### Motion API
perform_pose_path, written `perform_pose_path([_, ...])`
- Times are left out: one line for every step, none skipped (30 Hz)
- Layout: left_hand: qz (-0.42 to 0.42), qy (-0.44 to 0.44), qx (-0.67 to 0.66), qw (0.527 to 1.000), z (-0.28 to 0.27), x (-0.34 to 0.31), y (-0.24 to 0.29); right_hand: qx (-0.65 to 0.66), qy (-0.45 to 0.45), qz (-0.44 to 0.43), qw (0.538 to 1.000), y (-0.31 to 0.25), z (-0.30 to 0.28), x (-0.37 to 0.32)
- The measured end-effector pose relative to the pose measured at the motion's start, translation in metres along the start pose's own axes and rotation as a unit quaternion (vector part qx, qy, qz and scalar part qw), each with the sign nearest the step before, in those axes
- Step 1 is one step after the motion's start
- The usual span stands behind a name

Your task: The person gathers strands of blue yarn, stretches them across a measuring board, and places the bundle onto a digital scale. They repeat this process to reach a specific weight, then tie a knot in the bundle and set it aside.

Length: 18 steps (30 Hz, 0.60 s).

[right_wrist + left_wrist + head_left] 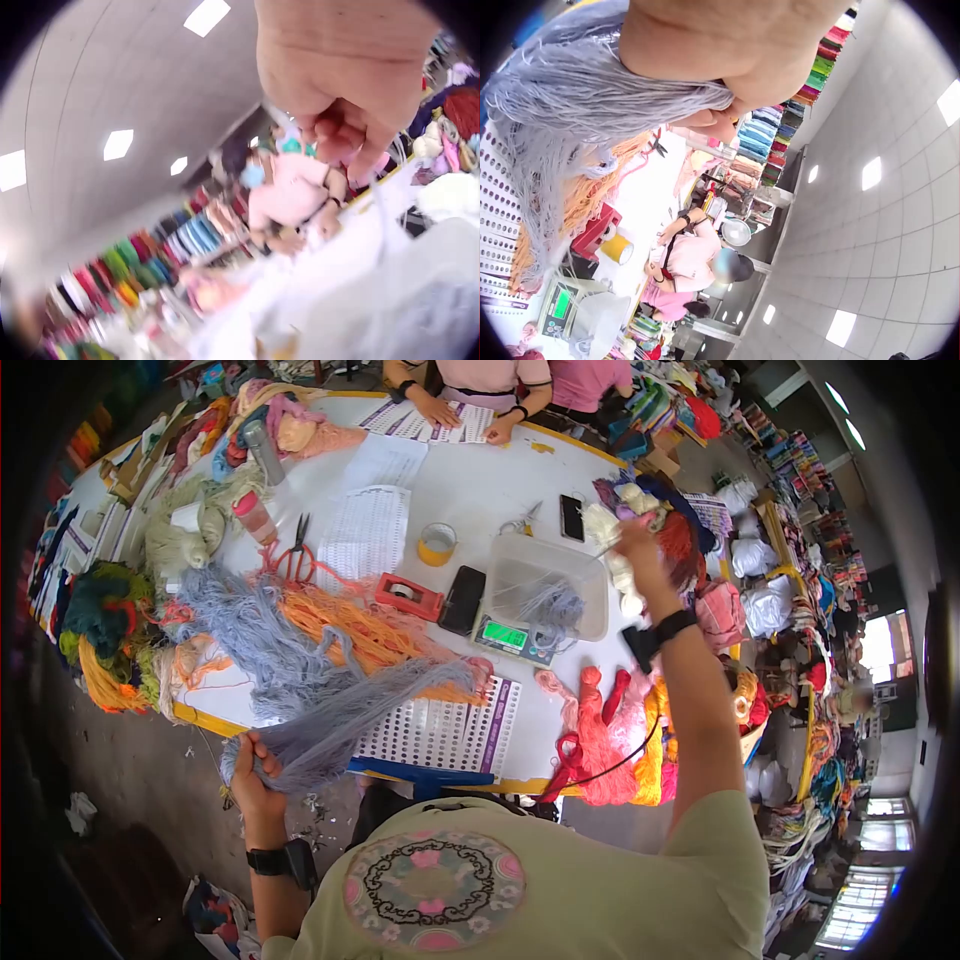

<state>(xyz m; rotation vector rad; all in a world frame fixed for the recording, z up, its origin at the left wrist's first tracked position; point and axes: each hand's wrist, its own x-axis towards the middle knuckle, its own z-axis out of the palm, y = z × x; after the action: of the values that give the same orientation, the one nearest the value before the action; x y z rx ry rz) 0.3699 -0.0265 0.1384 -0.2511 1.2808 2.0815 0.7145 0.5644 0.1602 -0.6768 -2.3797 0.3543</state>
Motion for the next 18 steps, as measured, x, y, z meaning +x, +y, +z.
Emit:
perform_pose_path([-0.006, 0.006, -0.002, 1.0, 0.003, -0.001, -0.003, 0.135, -0.136, 0.292, 0.937, -0.023, 0.02, -0.02])
perform_pose_path([-0.009, 0.004, -0.001, 1.0, 0.007, -0.002, -0.004, -0.025, -0.18, 0.107, 0.977, -0.02, 0.048, -0.055])
perform_pose_path([-0.015, 0.001, 0.003, 1.0, 0.011, -0.002, -0.006, -0.11, -0.16, 0.067, 0.979, -0.04, 0.066, -0.083])
perform_pose_path([-0.021, -0.002, 0.008, 1.0, 0.015, -0.003, -0.007, -0.129, -0.195, 0.103, 0.967, -0.063, 0.073, -0.1])
perform_pose_path([-0.021, -0.002, 0.01, 1.0, 0.018, -0.004, -0.008, -0.147, -0.229, 0.138, 0.952, -0.083, 0.077, -0.113])
perform_pose_path([-0.026, -0.004, 0.021, 0.999, 0.022, -0.005, -0.01, -0.145, -0.229, 0.14, 0.952, -0.092, 0.082, -0.127])
perform_pose_path([-0.031, -0.006, 0.031, 0.999, 0.026, -0.006, -0.011, -0.136, -0.201, 0.146, 0.959, -0.098, 0.086, -0.141])
perform_pose_path([-0.032, -0.005, 0.034, 0.999, 0.028, -0.007, -0.013, -0.128, -0.173, 0.153, 0.965, -0.103, 0.089, -0.152])
perform_pose_path([-0.039, -0.009, 0.034, 0.999, 0.031, -0.007, -0.016, -0.127, -0.174, 0.155, 0.964, -0.112, 0.087, -0.158])
perform_pose_path([-0.045, -0.014, 0.033, 0.998, 0.033, -0.007, -0.019, -0.118, -0.145, 0.142, 0.972, -0.121, 0.083, -0.162])
perform_pose_path([-0.046, -0.014, 0.034, 0.998, 0.035, -0.007, -0.022, -0.109, -0.116, 0.129, 0.979, -0.126, 0.08, -0.163])
perform_pose_path([-0.047, -0.013, 0.044, 0.998, 0.037, -0.007, -0.025, -0.108, -0.116, 0.13, 0.979, -0.126, 0.079, -0.166])
perform_pose_path([-0.048, -0.012, 0.054, 0.997, 0.038, -0.008, -0.028, -0.098, -0.112, 0.154, 0.977, -0.126, 0.077, -0.169])
perform_pose_path([-0.049, -0.012, 0.055, 0.997, 0.039, -0.008, -0.031, -0.088, -0.106, 0.178, 0.974, -0.126, 0.076, -0.171])
perform_pose_path([-0.056, -0.01, 0.054, 0.997, 0.039, -0.007, -0.034, -0.087, -0.106, 0.179, 0.974, -0.124, 0.076, -0.174])
perform_pose_path([-0.064, -0.008, 0.053, 0.997, 0.04, -0.007, -0.036, -0.066, -0.098, 0.2, 0.973, -0.121, 0.077, -0.176])
perform_pose_path([-0.064, -0.009, 0.053, 0.997, 0.041, -0.008, -0.037, -0.045, -0.09, 0.221, 0.97, -0.12, 0.077, -0.176])
perform_pose_path([-0.066, -0.008, 0.055, 0.996, 0.043, -0.009, -0.039, -0.045, -0.09, 0.221, 0.97, -0.12, 0.076, -0.176])
